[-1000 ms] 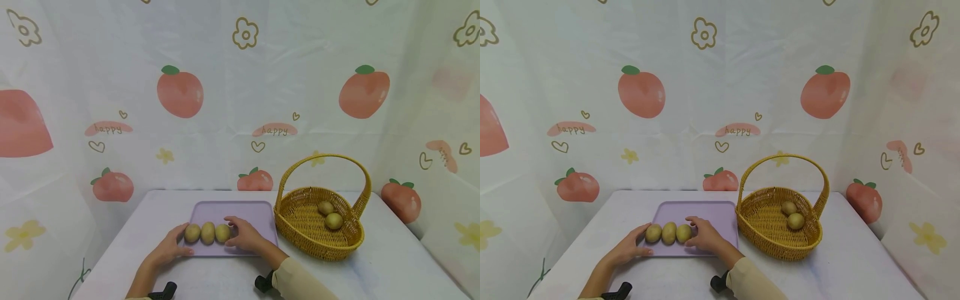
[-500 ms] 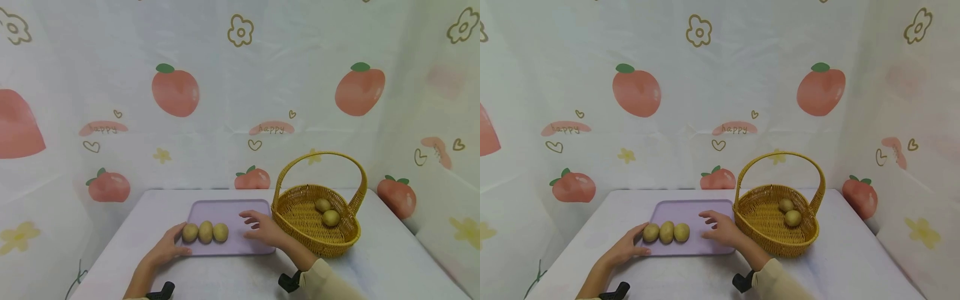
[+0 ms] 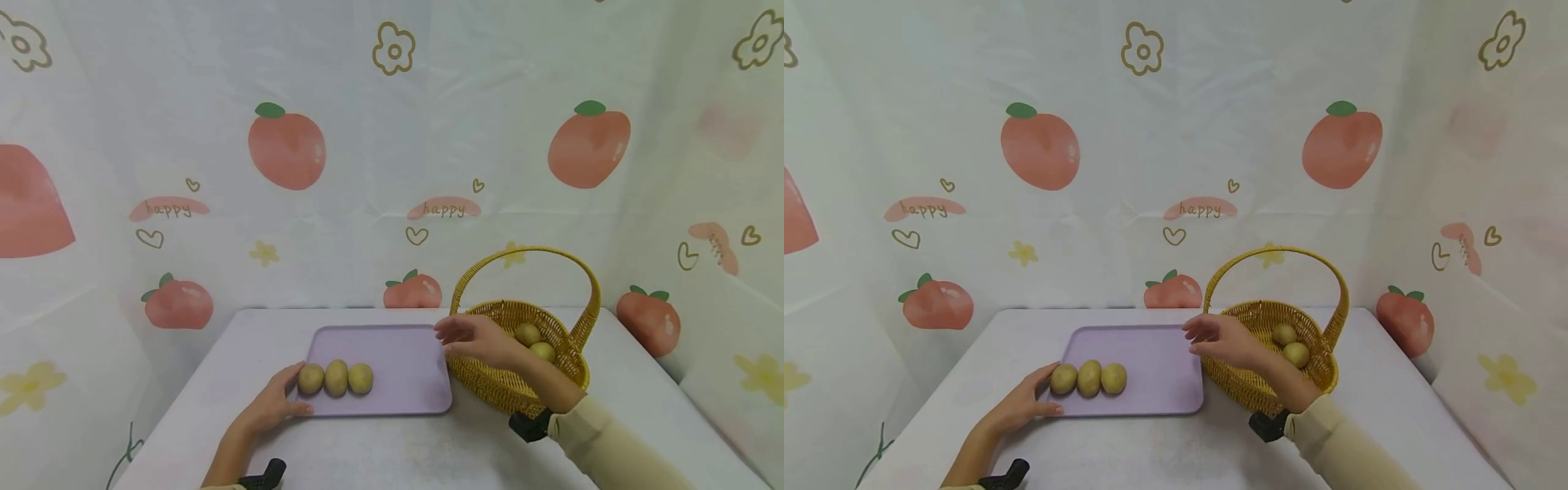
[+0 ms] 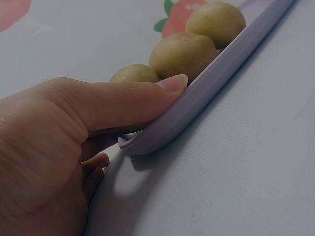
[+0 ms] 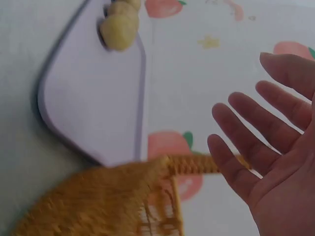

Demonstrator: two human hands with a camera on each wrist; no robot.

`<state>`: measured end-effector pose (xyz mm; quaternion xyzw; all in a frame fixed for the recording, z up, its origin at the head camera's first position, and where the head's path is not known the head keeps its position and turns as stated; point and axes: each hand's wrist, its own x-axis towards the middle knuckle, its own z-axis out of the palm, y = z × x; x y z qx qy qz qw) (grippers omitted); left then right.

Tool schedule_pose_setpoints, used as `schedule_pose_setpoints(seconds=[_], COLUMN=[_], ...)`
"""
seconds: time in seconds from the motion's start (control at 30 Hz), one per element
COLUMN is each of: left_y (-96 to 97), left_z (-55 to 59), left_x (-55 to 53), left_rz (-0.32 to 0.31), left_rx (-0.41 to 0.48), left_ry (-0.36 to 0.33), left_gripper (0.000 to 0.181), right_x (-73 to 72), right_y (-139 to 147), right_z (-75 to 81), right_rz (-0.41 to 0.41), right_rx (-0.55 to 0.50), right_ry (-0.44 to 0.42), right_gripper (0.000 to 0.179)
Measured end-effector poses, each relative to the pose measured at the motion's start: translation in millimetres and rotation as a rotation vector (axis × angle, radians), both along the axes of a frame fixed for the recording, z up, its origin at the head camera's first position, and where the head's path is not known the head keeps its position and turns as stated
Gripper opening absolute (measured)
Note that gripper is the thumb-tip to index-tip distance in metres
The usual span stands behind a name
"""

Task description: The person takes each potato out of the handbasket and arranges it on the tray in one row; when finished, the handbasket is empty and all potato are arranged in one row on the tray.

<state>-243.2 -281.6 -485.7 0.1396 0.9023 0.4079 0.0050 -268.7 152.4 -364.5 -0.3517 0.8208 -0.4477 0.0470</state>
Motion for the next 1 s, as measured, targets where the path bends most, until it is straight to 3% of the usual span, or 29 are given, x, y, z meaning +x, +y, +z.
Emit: schedule_pose_setpoints(seconds=[0.17, 0.37, 0.67, 1.0], left_y=[-0.8, -1.1, -0.5, -0.5], left_z=[0.0, -0.1, -2.0, -1.3], left_x=[0.1, -0.8, 0.2, -0.4], left_rz=[-0.008, -0.004, 0.006, -0.01], left_rx=[-0.003, 0.002, 0.005, 0.017], left_ry=[0.004, 0.01, 0.002, 0.024], left_gripper=[0.097, 0.097, 0.097, 0.098], right_x=[-7.8, -26.8, -48.6, -72.5], right_y=[24.8, 54.2, 91.6, 106.6], right_z=[12.2, 13.6, 2.6, -20.1], right_rz=[-0.047, -0.105, -0.231, -0.406], right_rx=[0.095, 0.154, 0.161, 0.216], right_ry=[0.019, 0.033, -0.063, -0.163], right_gripper=[0.029, 0.029, 0.045, 0.054])
